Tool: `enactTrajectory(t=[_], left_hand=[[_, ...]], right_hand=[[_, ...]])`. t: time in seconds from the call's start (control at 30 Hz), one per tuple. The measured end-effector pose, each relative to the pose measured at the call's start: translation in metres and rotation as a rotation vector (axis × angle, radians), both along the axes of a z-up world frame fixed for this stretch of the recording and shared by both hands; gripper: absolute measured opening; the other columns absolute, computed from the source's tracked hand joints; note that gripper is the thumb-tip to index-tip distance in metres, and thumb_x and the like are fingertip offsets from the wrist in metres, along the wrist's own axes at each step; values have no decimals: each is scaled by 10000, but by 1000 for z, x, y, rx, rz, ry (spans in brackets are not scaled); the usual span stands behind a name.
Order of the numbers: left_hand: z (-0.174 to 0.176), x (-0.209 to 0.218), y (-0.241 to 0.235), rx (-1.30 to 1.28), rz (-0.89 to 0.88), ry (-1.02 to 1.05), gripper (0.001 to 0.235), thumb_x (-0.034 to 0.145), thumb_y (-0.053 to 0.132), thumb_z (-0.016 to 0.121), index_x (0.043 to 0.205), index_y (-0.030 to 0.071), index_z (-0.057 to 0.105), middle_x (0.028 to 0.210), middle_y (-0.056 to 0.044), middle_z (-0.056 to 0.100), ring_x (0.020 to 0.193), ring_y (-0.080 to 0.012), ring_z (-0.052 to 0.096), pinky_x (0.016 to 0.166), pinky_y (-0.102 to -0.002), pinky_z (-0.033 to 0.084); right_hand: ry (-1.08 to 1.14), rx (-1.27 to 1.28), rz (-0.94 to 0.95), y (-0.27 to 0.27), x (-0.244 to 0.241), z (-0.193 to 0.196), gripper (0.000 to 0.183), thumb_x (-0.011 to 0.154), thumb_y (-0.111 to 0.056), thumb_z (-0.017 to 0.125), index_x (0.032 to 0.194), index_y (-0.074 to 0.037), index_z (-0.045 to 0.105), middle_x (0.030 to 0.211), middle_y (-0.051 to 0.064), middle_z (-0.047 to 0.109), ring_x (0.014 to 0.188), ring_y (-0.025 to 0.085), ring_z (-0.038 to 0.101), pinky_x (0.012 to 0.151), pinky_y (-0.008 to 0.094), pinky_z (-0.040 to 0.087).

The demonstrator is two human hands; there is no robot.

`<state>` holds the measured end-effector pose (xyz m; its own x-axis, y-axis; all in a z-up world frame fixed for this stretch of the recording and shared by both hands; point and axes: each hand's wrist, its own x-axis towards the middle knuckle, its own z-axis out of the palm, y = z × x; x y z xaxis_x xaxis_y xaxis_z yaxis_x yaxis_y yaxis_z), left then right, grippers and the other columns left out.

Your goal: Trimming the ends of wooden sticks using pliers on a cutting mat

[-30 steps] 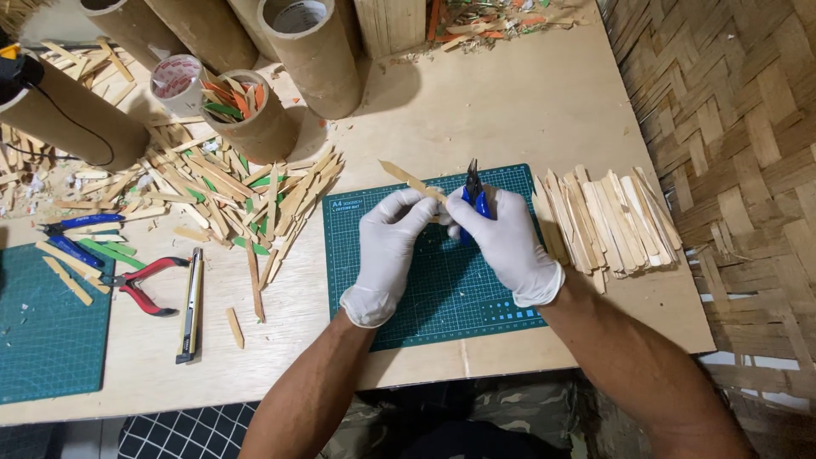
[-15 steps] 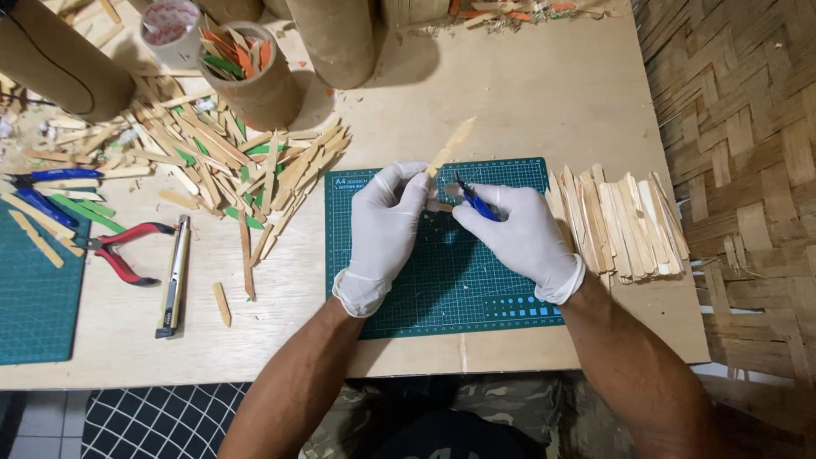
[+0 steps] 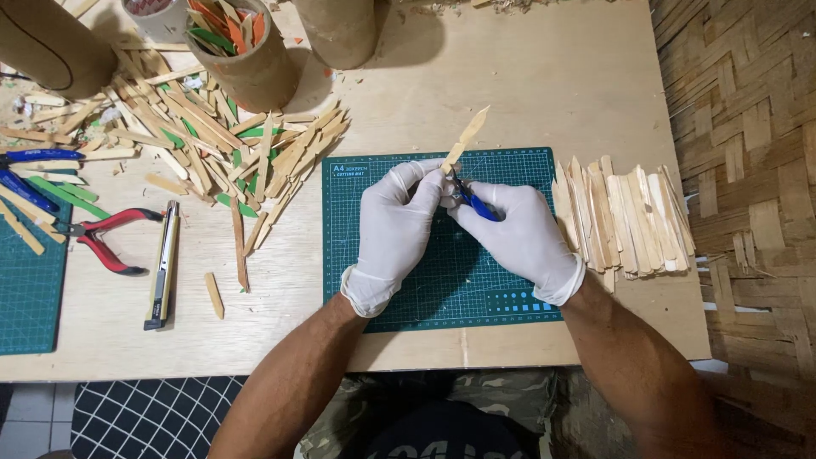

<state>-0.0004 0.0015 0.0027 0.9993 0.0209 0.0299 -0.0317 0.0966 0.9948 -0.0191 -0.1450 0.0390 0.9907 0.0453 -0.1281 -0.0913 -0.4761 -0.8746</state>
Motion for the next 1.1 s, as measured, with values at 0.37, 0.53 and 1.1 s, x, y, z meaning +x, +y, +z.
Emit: enactTrajectory(t=[0.37, 0.53, 1.1], left_hand=[[1, 0, 2, 46, 17, 15, 156, 930, 52, 668, 1034, 32, 783, 759, -79, 758, 690, -88, 693, 635, -216, 560], [2, 0, 2, 71, 24, 3, 144, 926, 45, 671, 1011, 30, 786, 768, -85, 767, 696, -90, 699, 645, -227, 570], [-3, -2, -1, 97, 41, -39, 106, 921, 31, 691, 968, 22, 786, 881, -133, 780, 748, -123, 692, 683, -286, 587]], right_hand=[[-60, -4, 7, 0, -1, -1, 204, 903, -103, 708, 1064, -10, 789, 509, 28, 595, 481, 47, 467, 433, 147, 342], [-85, -17, 15, 2, -1, 3, 190, 902, -101, 704, 1025, 17, 788, 496, 27, 566, 475, 51, 438, 433, 146, 323], [-83, -53, -8, -3, -1, -13, 156, 925, -138, 710, 972, -17, 796, 468, -2, 540, 439, 33, 415, 414, 143, 319]])
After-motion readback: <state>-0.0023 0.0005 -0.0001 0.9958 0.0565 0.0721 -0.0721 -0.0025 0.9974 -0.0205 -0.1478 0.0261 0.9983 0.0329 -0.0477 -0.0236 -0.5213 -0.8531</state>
